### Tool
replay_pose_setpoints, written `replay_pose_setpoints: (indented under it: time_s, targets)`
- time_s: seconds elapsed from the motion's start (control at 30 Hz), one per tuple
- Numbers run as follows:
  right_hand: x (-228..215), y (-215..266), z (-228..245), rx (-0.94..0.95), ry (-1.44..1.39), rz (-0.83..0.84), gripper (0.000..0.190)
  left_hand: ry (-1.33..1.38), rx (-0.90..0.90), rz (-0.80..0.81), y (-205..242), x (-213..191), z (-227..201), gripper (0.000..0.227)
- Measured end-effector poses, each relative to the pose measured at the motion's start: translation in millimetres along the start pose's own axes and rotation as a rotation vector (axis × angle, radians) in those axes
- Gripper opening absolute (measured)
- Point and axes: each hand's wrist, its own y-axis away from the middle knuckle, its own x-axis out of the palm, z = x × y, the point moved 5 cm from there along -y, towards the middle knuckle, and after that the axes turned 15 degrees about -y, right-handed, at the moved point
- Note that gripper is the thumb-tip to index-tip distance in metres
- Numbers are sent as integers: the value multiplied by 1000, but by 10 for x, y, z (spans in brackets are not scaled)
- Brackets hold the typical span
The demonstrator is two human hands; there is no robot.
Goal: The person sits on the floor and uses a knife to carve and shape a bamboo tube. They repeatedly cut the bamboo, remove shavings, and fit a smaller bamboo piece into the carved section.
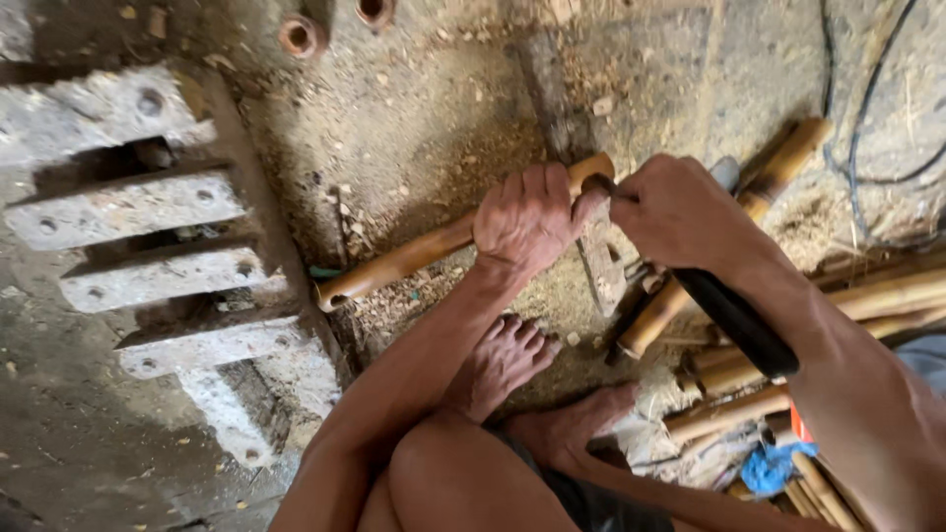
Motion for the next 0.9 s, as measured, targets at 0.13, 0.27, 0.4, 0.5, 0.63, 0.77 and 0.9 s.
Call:
replay_pose_setpoints:
  time_s: [0.13, 0.27, 0.4, 0.5, 0.63, 0.77, 0.9]
  targets:
    - [202, -49, -113, 100, 342, 53, 43, 18, 9, 56, 78, 60, -27, 55]
    - [266, 29, -140, 114, 440, 45, 36, 25, 15, 112, 101, 132, -45, 55]
    - [149, 31, -138, 155, 443, 24, 50, 33, -17, 122, 68, 83, -17, 62]
    - [89, 22, -9, 93, 325, 81, 47, 17, -26, 96, 40, 62, -15, 60]
    - [204, -74, -83, 194, 467, 110, 35, -6, -19, 50, 39, 45, -30, 56]
    - [253, -15, -582, 49, 514, 100, 30, 10, 7, 105, 142, 141, -56, 60]
    - [270, -43, -526, 30, 505, 137, 29, -10, -17, 76, 27, 20, -15, 58]
